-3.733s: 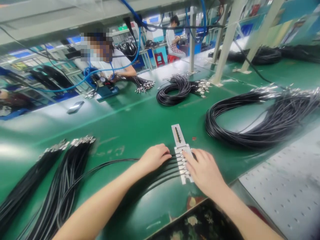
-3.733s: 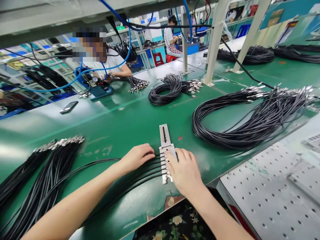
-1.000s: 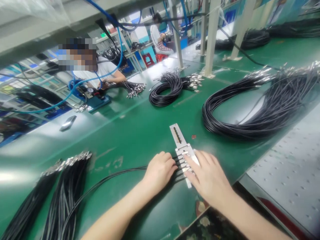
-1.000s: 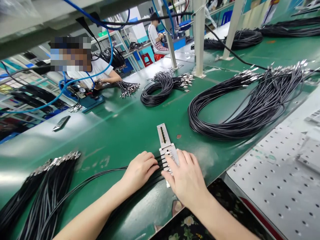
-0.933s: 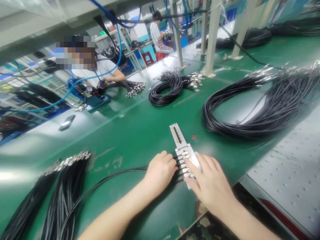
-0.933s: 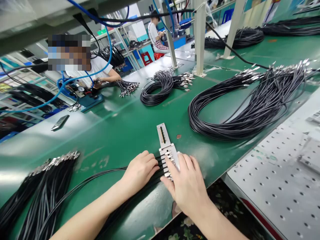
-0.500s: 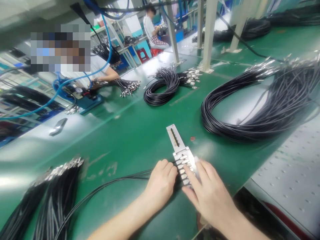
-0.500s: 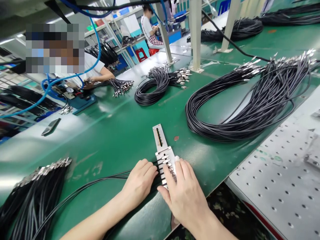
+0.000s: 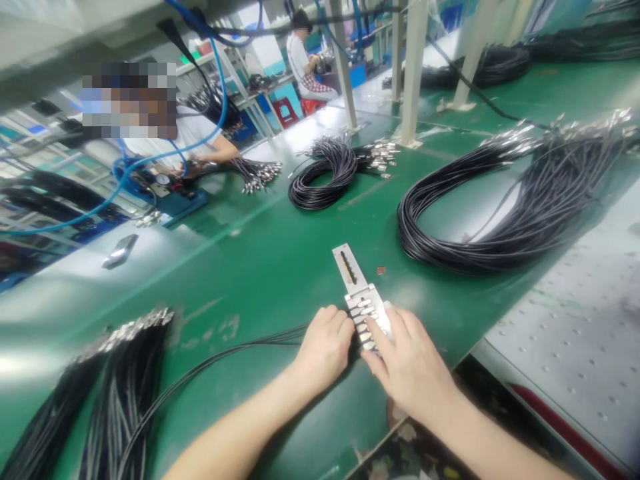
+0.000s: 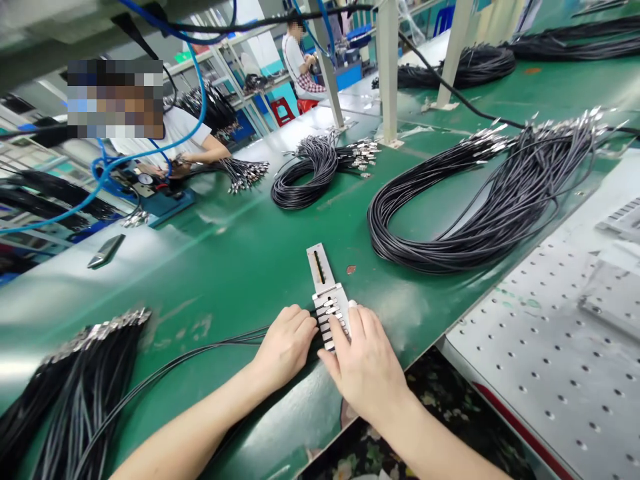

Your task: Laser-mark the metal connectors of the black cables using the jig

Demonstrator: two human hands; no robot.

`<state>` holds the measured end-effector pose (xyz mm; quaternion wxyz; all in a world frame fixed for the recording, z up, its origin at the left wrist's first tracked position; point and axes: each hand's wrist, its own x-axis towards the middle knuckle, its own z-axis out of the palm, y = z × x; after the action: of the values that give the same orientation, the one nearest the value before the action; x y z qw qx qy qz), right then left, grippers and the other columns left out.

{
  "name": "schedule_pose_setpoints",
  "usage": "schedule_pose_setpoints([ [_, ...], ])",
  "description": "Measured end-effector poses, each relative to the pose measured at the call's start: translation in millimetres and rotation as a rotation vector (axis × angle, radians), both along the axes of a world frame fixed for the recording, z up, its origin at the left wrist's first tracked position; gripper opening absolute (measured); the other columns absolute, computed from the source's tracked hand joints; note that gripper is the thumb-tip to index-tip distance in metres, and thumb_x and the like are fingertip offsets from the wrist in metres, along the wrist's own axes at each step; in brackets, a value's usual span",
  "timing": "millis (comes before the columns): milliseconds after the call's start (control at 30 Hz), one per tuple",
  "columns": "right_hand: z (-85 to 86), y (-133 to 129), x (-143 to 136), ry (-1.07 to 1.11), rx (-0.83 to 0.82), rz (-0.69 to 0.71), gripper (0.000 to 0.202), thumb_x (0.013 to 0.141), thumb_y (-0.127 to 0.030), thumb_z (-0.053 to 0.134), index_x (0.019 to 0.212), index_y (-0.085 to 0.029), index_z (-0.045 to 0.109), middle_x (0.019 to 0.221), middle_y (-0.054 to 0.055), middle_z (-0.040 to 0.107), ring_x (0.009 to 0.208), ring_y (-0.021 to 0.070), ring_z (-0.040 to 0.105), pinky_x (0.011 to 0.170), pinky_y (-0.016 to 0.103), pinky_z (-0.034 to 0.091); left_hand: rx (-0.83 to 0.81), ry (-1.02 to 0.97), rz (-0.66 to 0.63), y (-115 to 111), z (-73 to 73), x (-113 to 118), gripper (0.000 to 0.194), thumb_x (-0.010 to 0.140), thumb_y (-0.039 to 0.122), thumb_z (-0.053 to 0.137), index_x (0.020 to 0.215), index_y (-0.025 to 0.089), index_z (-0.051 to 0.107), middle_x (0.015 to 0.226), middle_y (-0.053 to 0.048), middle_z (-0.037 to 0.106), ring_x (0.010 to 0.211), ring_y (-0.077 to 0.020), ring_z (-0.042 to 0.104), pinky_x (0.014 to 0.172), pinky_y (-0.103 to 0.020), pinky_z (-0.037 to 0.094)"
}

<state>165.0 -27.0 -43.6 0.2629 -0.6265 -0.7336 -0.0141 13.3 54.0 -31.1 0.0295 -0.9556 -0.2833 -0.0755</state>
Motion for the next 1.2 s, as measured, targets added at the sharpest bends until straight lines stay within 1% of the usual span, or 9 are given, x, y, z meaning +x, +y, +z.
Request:
schedule_pose_setpoints([
  [100,3.0,2,8,0.079,-0.058,0.026,0.033,0.088,-0.03,0.043,0.114,-0.015,0.058,0.109,0.016,0.054,0.097,0.0278,0.047,0.082,0.046,0.045,0.033,0.092,0.009,-1,13.3,2,0.016,0.082,0.009,0.042,0.071,0.015,0.051,0.07,-0.005,0.05,0.069,-0.0196,0.041,0.06,-0.034,0.031],
  [267,6.4,10,39,0.384,-0.135,0.141,0.032,0.089,-0.016,0.036,0.113,-0.02,0.056,0.107,0.007,0.058,0.099,0.0202,0.05,0.087,0.037,0.046,-0.022,0.045,-0.021,-15,32.7,-1,0.022,0.088,0.016,0.038,0.103,0.018,0.054,0.096,-0.007,0.058,0.082,-0.0204,0.047,0.069,-0.035,0.036],
  [367,9.5,24,52,0.491,-0.177,0.168,0.034,0.086,-0.011,0.035,0.109,-0.022,0.058,0.103,0.004,0.061,0.097,0.0178,0.054,0.088,0.034,0.045,-0.083,0.027,-0.108,-26,31.7,-4,0.03,0.092,0.024,0.034,0.117,0.018,0.049,0.117,-0.008,0.055,0.1,-0.0226,0.047,0.078,-0.037,0.038],
  [500,20.0,57,48,0.469,-0.225,0.095,0.036,0.084,-0.01,0.035,0.11,-0.017,0.059,0.111,0.007,0.059,0.103,0.0179,0.054,0.093,0.031,0.041,-0.088,0.031,-0.117,-30,19.0,-3,0.053,0.089,0.05,0.038,0.129,0.016,0.039,0.138,-0.01,0.039,0.127,-0.0278,0.031,0.099,-0.046,0.029],
  [633,30.2,101,29,0.367,-0.331,-0.001,0.039,0.083,-0.014,0.04,0.119,-0.019,0.054,0.117,0.007,0.055,0.108,0.0187,0.051,0.093,0.029,0.038,-0.113,-0.014,-0.046,-25,8.3,-1,0.069,0.084,0.061,0.035,0.132,0.011,0.036,0.137,-0.016,0.038,0.13,-0.0289,0.029,0.103,-0.05,0.025],
  [767,31.3,143,11,0.323,-0.389,-0.09,0.042,0.085,-0.025,0.042,0.126,-0.015,0.046,0.118,0.013,0.054,0.111,0.0254,0.048,0.091,0.034,0.037,-0.125,-0.077,-0.016,-22,6.0,4,0.067,0.084,0.062,0.034,0.125,0.011,0.043,0.131,-0.015,0.047,0.126,-0.0283,0.036,0.105,-0.051,0.023],
  [867,30.7,167,2,0.298,-0.458,-0.154,0.046,0.085,-0.033,0.045,0.127,-0.016,0.043,0.117,0.014,0.053,0.108,0.0247,0.05,0.086,0.032,0.04,-0.119,-0.109,0.016,-23,5.9,9,0.067,0.083,0.064,0.035,0.121,0.011,0.048,0.128,-0.015,0.05,0.123,-0.029,0.04,0.105,-0.052,0.023],
  [1000,34.0,184,-7,0.232,-0.536,-0.217,0.058,0.072,-0.044,0.061,0.121,-0.016,0.047,0.116,0.015,0.051,0.103,0.0265,0.053,0.08,0.033,0.043,-0.117,-0.143,0.046,-24,4.9,14,0.069,0.079,0.068,0.037,0.117,0.012,0.051,0.125,-0.016,0.052,0.12,-0.0301,0.042,0.103,-0.053,0.025],
  [1200,48.4,190,-20,0.101,-0.532,-0.212,0.037,0.068,-0.031,0.065,0.1,-0.012,0.06,0.112,0.016,0.047,0.097,0.0273,0.056,0.075,0.034,0.045,-0.112,-0.157,0.084,-26,4.2,16,0.06,0.08,0.061,0.045,0.118,0.015,0.05,0.125,-0.014,0.052,0.119,-0.0282,0.043,0.102,-0.053,0.027],
])
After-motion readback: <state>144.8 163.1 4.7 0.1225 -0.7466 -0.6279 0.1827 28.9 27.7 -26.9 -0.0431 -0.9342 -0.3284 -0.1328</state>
